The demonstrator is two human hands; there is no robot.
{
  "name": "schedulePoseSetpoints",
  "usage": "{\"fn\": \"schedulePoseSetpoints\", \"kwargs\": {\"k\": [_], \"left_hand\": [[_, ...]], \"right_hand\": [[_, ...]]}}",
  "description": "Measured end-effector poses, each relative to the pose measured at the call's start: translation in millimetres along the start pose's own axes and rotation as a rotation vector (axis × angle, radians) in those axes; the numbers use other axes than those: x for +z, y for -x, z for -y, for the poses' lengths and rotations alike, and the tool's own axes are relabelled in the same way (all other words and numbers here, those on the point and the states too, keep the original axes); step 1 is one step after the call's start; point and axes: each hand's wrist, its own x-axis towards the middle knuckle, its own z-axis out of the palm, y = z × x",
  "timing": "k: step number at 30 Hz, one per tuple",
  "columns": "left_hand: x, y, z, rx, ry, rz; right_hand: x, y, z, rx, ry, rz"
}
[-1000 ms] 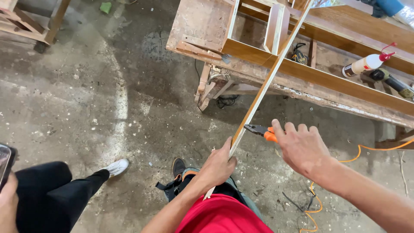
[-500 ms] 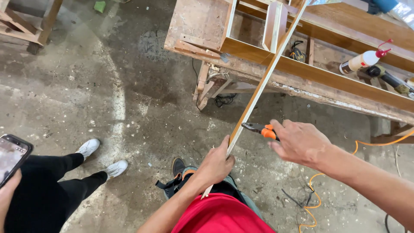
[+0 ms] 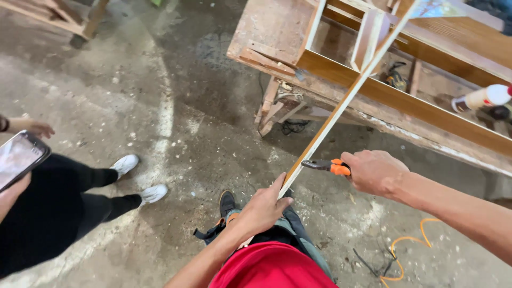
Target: The recorder is using pliers to strip or trim a thin wooden strip and then using a brad nailer to attach it to a wooden frame.
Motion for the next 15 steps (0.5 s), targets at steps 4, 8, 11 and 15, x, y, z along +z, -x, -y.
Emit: {"fn": "schedulePoseSetpoints", "kwargs": {"k": [4,8,11,15], "left_hand": [[1,2,-12,-0.075,0.035,-0.014],[15,-3,-3,0.005,0.026,-0.036],[18,0,-10,-0.015,0.01,-0.059],[18,0,-27,-0.141,-0.024,-0.02]], "right_hand": [[25,-34,-33,-0.157,0.014,0.003],[44,-66,-55,-0.386,-0.095,-0.095],[68,-96,-68,-0.539,-0.171,-0.171],[85,-111,-71,-0.7,-0.285,-0.195]]}}
